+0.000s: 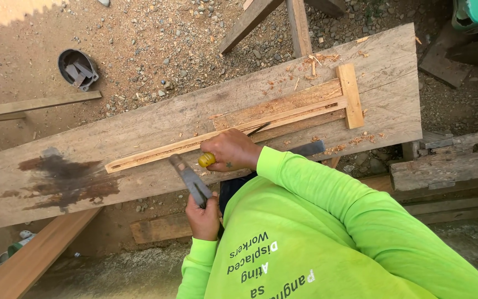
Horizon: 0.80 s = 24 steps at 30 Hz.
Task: Using a hammer and a gauge tool or marking chisel to fit and adjust parts of a wooden track or guide mechanism on a workbench.
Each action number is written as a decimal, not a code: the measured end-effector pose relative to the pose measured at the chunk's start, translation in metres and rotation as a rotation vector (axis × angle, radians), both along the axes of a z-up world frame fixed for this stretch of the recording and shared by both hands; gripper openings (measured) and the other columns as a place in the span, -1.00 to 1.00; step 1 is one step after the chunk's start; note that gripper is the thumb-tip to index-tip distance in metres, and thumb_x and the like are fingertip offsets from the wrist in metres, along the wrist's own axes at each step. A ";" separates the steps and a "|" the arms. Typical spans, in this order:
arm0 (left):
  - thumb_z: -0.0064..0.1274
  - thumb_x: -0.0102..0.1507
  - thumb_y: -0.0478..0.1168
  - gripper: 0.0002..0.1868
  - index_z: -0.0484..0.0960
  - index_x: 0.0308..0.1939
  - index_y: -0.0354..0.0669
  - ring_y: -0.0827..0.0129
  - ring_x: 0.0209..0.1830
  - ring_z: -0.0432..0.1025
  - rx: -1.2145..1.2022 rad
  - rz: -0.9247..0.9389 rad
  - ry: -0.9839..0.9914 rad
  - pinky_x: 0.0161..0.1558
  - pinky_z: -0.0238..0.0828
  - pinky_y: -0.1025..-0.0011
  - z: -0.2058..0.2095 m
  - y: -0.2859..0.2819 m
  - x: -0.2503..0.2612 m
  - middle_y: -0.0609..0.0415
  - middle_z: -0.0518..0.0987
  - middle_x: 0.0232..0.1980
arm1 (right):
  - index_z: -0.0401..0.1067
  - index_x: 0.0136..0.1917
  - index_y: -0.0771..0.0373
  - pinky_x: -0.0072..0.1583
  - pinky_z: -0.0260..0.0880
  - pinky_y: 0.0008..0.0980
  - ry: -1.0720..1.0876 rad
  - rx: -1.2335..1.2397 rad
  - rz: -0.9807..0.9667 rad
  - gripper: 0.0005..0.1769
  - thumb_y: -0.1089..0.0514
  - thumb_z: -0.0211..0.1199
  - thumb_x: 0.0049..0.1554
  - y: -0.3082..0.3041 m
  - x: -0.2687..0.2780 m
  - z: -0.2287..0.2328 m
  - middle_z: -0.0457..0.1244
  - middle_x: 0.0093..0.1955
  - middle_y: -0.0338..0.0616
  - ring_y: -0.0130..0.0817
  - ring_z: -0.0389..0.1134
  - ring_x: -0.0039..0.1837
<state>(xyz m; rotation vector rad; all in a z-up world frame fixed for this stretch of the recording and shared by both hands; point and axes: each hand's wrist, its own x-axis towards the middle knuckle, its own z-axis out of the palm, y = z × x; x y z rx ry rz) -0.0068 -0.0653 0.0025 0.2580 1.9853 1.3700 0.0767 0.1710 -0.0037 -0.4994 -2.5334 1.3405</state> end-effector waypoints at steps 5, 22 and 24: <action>0.14 0.24 -0.39 -0.91 0.54 -0.21 -0.24 0.60 -0.60 0.26 -0.096 -0.221 -0.015 -0.56 0.19 0.54 0.023 0.017 -0.007 0.20 0.48 -0.47 | 0.40 -0.18 0.12 -0.19 0.36 0.04 -0.038 0.003 0.006 -0.64 -0.13 0.42 -0.02 0.000 -0.002 -0.001 0.35 -0.33 -0.07 0.05 0.43 -0.22; 0.16 0.28 -0.35 -0.84 0.46 -0.31 -0.25 0.58 -0.73 0.23 -0.136 -0.223 -0.095 -0.66 0.12 0.51 0.009 0.029 -0.011 0.21 0.41 -0.57 | 0.47 -0.26 0.15 -0.15 0.38 0.07 -0.113 -0.052 -0.048 -0.69 -0.09 0.43 -0.04 0.010 -0.010 0.007 0.37 -0.31 0.00 0.09 0.43 -0.18; 0.17 0.25 -0.38 -0.89 0.52 -0.28 -0.21 0.63 -0.66 0.23 -0.167 -0.222 -0.075 -0.62 0.13 0.52 0.013 0.020 -0.016 0.24 0.45 -0.53 | 0.48 -0.23 0.17 -0.14 0.40 0.05 -0.118 -0.037 0.008 -0.71 -0.06 0.41 -0.06 0.007 -0.012 0.007 0.37 -0.33 0.01 0.07 0.44 -0.20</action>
